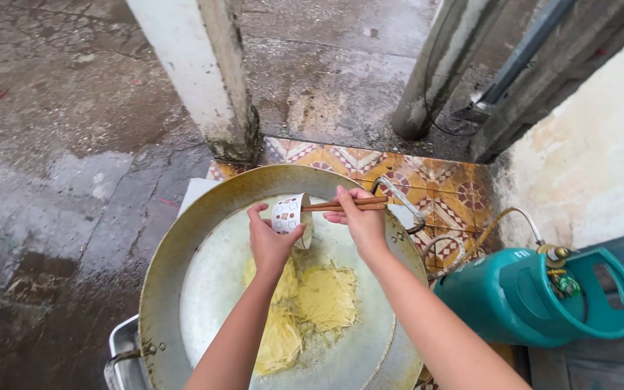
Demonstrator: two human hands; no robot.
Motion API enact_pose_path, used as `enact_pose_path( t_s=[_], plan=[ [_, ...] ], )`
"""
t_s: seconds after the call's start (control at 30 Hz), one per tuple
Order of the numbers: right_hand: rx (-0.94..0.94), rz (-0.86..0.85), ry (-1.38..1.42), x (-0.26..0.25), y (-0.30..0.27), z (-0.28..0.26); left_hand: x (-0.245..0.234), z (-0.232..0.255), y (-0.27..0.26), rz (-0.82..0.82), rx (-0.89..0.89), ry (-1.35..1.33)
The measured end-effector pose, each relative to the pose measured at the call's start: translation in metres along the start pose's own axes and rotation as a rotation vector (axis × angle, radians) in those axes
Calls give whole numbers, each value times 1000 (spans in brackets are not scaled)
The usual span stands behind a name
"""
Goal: The person uses chopsticks to transfer noodles from a large wok into a small bowl. They then move to a nearby table to add corn and a yellow liquid to the bowl before returning to the wok to repeat the process.
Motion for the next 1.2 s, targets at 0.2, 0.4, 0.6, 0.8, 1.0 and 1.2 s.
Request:
enact_pose_path(
  t_s=[0.2, 0.4, 0.6, 0.8, 1.0, 1.2],
  plan=[
    [-61, 76, 14, -15, 11, 34, 19, 29, -4, -71, 191, 204],
    [-136, 42, -117, -14, -5, 16, 22, 37, -3, -99, 337, 310],
    [-173, 61, -234, -10, -25, -7, 24, 34, 2, -141, 406, 360],
    [-183, 141, -384, -25, -42, -16, 15, 39, 13, -175, 446, 376],
    [-158, 117, -315, -8, -43, -9, 7, 34, 26, -195, 475, 398],
    [-184, 101, -305, -4, -47, -13, -2, 36, 23, -210, 456, 336]
  ],
)
Point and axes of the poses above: each hand's wrist, its own y-axis towards the middle knuckle, its own x-axis out of the palm, z = x × y, the point moved 3 cm from there along y, towards the middle knuckle, and after that the axes turned 1 degree about x, right-handed, at the moved point
